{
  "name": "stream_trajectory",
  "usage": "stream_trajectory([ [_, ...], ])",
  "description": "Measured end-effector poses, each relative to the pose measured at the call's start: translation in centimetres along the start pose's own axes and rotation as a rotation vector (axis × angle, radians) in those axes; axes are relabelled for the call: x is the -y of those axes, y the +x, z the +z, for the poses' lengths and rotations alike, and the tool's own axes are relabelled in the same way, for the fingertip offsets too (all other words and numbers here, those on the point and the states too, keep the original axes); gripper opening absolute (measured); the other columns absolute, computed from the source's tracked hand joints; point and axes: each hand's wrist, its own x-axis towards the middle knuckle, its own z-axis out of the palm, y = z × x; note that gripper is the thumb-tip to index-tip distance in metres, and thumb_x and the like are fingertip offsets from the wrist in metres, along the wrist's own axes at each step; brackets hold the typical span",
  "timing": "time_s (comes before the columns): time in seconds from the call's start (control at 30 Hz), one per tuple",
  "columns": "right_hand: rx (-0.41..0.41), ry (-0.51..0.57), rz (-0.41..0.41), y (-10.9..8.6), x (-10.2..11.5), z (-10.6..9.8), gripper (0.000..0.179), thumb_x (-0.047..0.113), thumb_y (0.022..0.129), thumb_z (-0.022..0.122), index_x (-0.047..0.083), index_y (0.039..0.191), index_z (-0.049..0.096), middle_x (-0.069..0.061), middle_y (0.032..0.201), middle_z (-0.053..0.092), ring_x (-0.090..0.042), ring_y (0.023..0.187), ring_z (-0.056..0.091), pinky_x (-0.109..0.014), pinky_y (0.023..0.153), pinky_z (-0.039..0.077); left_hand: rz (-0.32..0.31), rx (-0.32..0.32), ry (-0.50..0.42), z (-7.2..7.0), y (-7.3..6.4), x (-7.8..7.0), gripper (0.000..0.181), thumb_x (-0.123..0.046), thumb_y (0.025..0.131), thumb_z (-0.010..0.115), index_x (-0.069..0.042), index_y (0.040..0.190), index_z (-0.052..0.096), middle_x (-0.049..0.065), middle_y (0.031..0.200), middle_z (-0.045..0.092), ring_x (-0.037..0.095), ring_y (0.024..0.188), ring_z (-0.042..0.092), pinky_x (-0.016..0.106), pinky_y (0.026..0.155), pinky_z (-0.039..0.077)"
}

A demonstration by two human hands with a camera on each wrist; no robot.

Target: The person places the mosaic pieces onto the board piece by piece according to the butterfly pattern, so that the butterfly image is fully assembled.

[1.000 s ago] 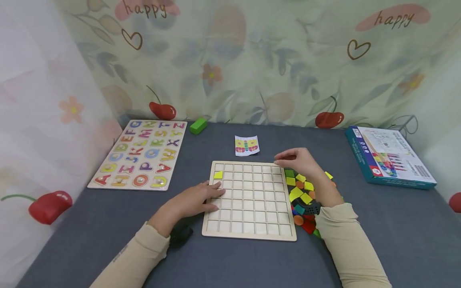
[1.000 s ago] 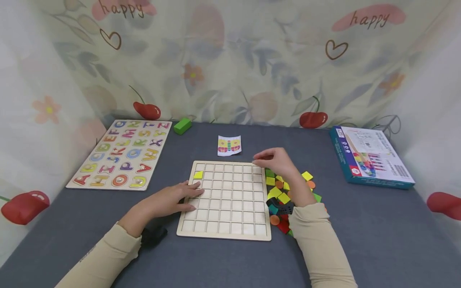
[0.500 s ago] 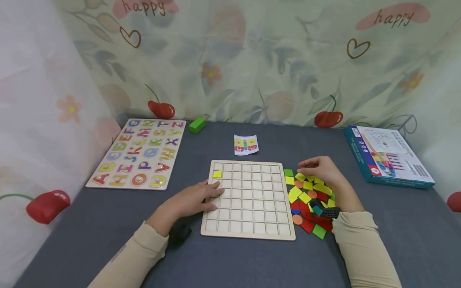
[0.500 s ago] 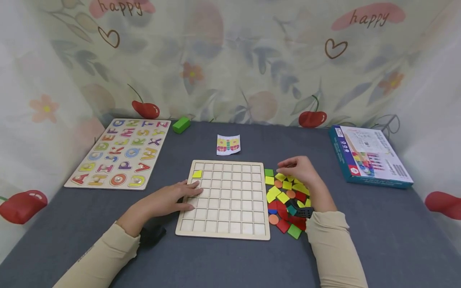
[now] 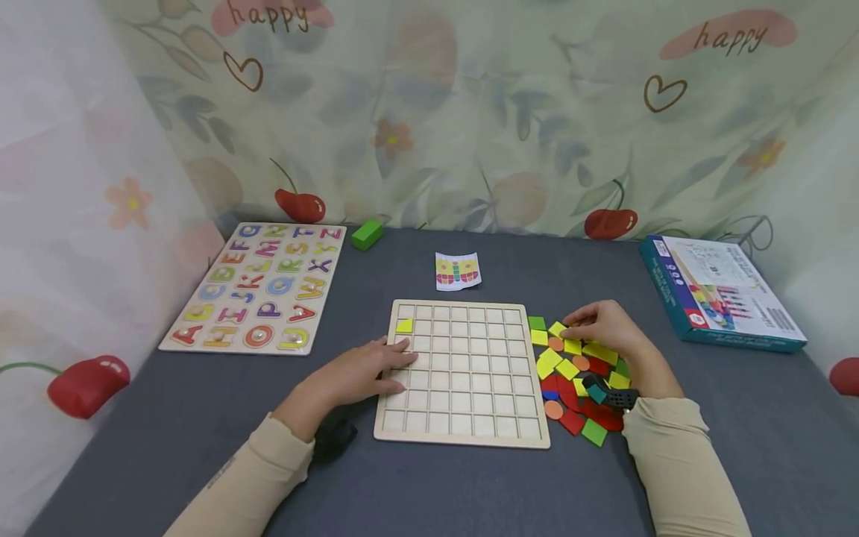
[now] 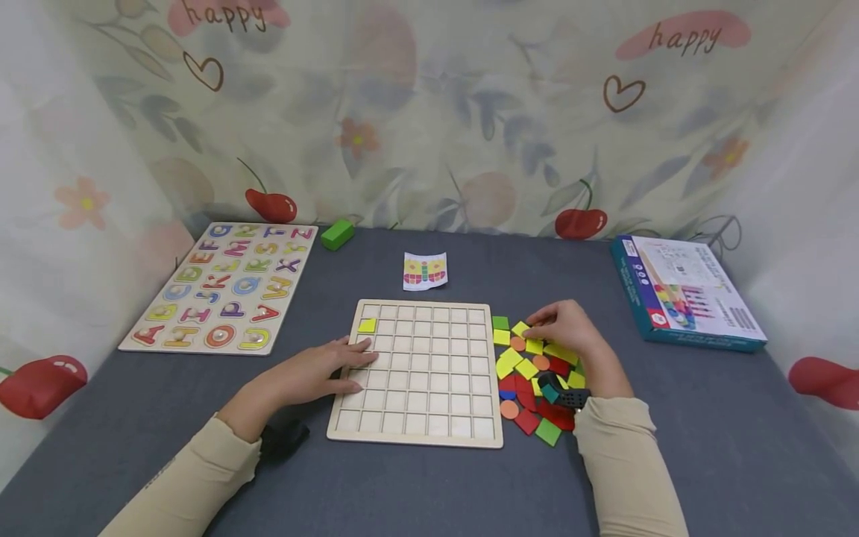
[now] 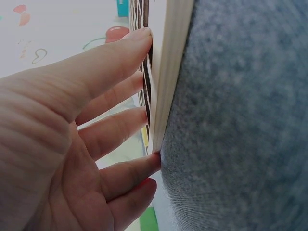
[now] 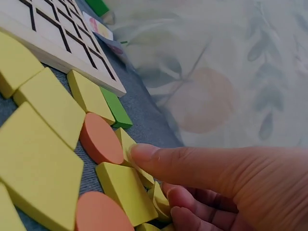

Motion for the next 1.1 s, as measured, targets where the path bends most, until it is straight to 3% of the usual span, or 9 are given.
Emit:
stream_trajectory([
  [0.17,0.007,-0.024,-0.039,0.0,0.2,0.3,0.036,0.021,0.083,0.071,-0.005,0.106,0.067,-0.018,0.097,0.067,-0.019,0.076,0.057,-0.021,0.065,0.050,0.008,0.002,0.002,0.0,0.1,0.0,0.056,-0.030,0.087,0.064,-0.017,0.138,0.046,0.005,0.150,0.033,0.038,0.141,0.022,0.050,0.113,0.027],
  [0.47,0.018,-0.016,-0.034,0.3,0.3,0.5,0.031,0.017,0.082,0.072,-0.003,0.104,0.064,-0.009,0.086,0.062,-0.020,0.075,0.051,-0.022,0.063,0.049,0.012,-0.001,-0.005,0.0,0.0,0.1,0.055,-0.029,0.088,0.064,-0.016,0.138,0.047,0.006,0.150,0.034,0.038,0.140,0.022,0.050,0.112,0.027],
  [0.77,0.005,0.080,0.005,0.0,0.9,-0.1,0.028,0.019,0.090,0.062,-0.004,0.108,0.062,-0.013,0.096,0.065,-0.021,0.080,0.056,-0.024,0.069,0.051,0.022,-0.002,-0.003,-0.1,0.1,0.0,0.055,-0.030,0.088,0.063,-0.016,0.139,0.046,0.006,0.150,0.033,0.038,0.141,0.022,0.049,0.113,0.026],
  [0.93,-0.010,0.158,-0.009,0.1,1.6,-0.3,0.032,0.021,0.091,0.062,-0.004,0.111,0.061,-0.011,0.098,0.067,-0.022,0.084,0.059,-0.025,0.073,0.053,0.026,-0.002,-0.020,-0.1,0.0,0.1,0.055,-0.029,0.088,0.064,-0.015,0.138,0.046,0.008,0.150,0.033,0.038,0.141,0.020,0.049,0.114,0.024],
  [1.1,-0.003,0.150,-0.047,0.4,3.1,0.5,0.032,0.024,0.090,0.062,-0.002,0.109,0.062,-0.011,0.098,0.067,-0.024,0.086,0.060,-0.029,0.077,0.052,0.031,-0.005,-0.023,-0.1,-0.1,0.2,0.055,-0.028,0.087,0.064,-0.014,0.138,0.047,0.008,0.150,0.033,0.039,0.141,0.021,0.049,0.114,0.025],
])
